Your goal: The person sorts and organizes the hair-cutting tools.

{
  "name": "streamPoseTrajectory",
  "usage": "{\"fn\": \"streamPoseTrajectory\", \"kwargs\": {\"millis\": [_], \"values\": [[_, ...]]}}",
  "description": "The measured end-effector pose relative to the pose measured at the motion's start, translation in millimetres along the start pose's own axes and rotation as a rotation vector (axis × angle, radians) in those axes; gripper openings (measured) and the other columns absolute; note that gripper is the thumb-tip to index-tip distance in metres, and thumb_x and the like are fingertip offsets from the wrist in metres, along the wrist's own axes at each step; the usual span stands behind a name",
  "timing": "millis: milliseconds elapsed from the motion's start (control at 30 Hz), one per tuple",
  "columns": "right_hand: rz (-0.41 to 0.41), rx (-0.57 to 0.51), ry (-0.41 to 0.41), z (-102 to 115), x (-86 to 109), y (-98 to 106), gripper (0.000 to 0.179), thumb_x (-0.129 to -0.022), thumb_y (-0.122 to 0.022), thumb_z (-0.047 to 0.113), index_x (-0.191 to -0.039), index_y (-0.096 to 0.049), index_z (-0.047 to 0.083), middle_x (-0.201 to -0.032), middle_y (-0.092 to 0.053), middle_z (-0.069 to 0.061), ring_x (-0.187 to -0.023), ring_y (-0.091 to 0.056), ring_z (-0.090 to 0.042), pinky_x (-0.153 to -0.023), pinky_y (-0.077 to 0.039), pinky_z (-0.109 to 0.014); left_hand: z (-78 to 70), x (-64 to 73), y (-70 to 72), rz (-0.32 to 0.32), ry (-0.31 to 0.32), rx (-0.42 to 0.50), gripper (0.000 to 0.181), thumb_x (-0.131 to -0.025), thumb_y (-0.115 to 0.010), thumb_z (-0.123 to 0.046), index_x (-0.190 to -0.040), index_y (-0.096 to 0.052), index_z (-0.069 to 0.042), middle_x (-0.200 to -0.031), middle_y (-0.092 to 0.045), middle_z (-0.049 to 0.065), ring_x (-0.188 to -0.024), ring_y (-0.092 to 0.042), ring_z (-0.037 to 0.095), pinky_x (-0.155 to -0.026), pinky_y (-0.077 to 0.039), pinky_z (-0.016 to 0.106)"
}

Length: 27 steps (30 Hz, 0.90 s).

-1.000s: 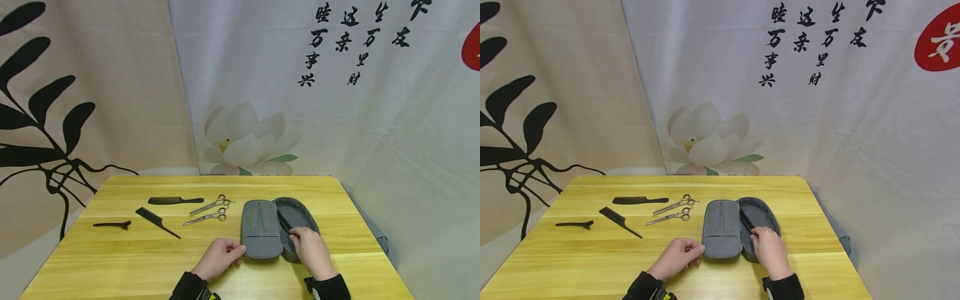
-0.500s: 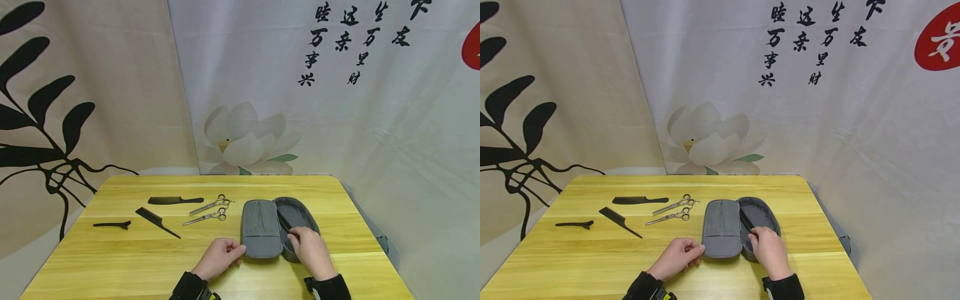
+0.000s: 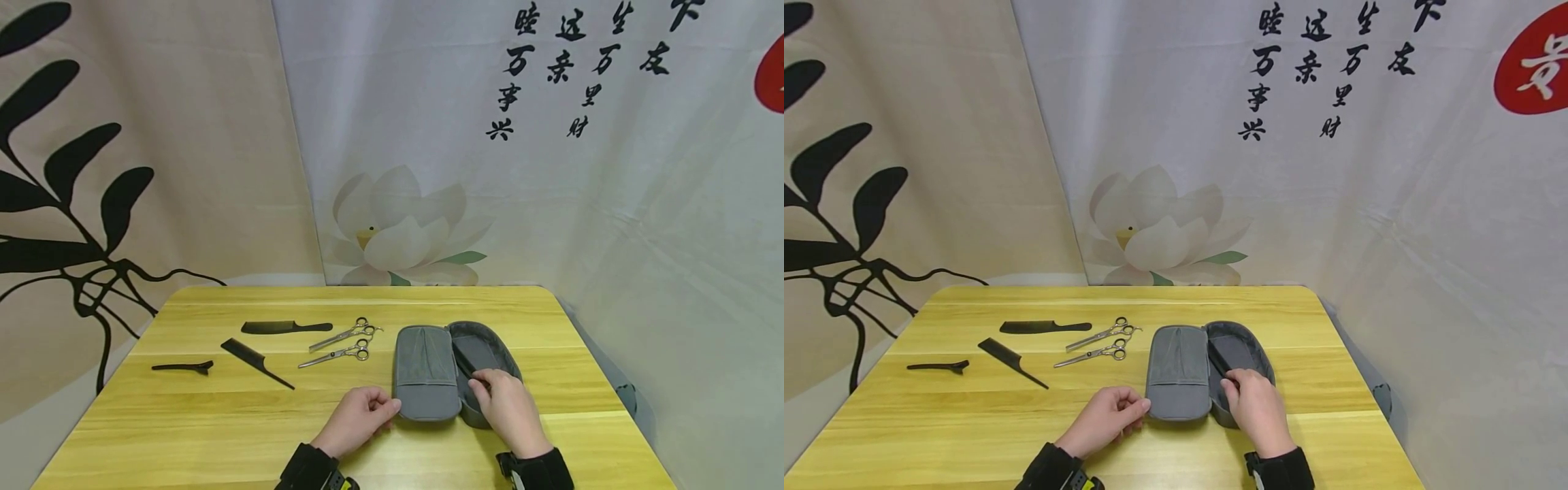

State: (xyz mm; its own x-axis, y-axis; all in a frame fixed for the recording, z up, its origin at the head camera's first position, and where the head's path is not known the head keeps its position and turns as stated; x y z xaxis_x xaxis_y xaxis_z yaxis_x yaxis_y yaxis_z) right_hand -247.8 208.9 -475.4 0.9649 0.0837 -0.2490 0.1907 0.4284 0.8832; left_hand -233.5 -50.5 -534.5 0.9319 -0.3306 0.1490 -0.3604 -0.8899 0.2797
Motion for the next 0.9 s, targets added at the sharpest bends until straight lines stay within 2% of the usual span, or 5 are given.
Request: {"fn": "streamPoseTrajectory", "kwargs": {"millis": [267,600,900], "values": [[-0.022,-0.005,0.002,1.5,-0.1,2.8,0.016,-0.098,-0.080,0.020,-0.108,-0.082,0.008,-0.106,-0.081,-0.010,-0.099,-0.077,-0.031,-0.085,-0.063,-0.051,-0.3,0.1,1.3,0.006,-0.001,0.028,0.031,-0.103,-0.073,-0.039,-0.096,-0.071,-0.008,-0.078,-0.070,0.007,-0.064,-0.058,0.017,-0.052,-0.049,0.024],[-0.031,-0.020,-0.008,0.2,-0.5,3.1,0.016,-0.097,-0.081,0.020,-0.108,-0.082,0.009,-0.105,-0.081,-0.009,-0.094,-0.077,-0.027,-0.081,-0.063,-0.048,-0.6,0.9,4.6,0.007,0.008,0.070,0.040,-0.103,-0.072,-0.040,-0.101,-0.071,0.000,-0.077,-0.067,0.006,-0.064,-0.058,0.017,-0.053,-0.051,0.026],[-0.037,-0.018,-0.006,1.4,-0.2,4.8,0.016,-0.097,-0.081,0.021,-0.109,-0.082,0.010,-0.106,-0.081,-0.009,-0.094,-0.077,-0.026,-0.081,-0.063,-0.047,-2.3,1.2,11.3,-0.022,-0.003,0.044,0.040,-0.103,-0.072,-0.040,-0.100,-0.071,-0.001,-0.076,-0.066,0.008,-0.064,-0.059,0.018,-0.055,-0.053,0.028]]}}
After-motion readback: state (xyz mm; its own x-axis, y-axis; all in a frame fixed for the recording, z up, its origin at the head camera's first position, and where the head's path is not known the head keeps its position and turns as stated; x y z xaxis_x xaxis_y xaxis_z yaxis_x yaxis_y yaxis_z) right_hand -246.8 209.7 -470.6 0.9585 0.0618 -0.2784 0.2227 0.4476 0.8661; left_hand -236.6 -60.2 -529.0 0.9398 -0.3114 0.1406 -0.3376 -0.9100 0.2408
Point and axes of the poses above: each hand's wrist, its own x-axis away from the middle knuckle, its own y-axis out of the back of the hand, z = x × y, the point moved 9 cm from there along -x, towards the middle knuckle
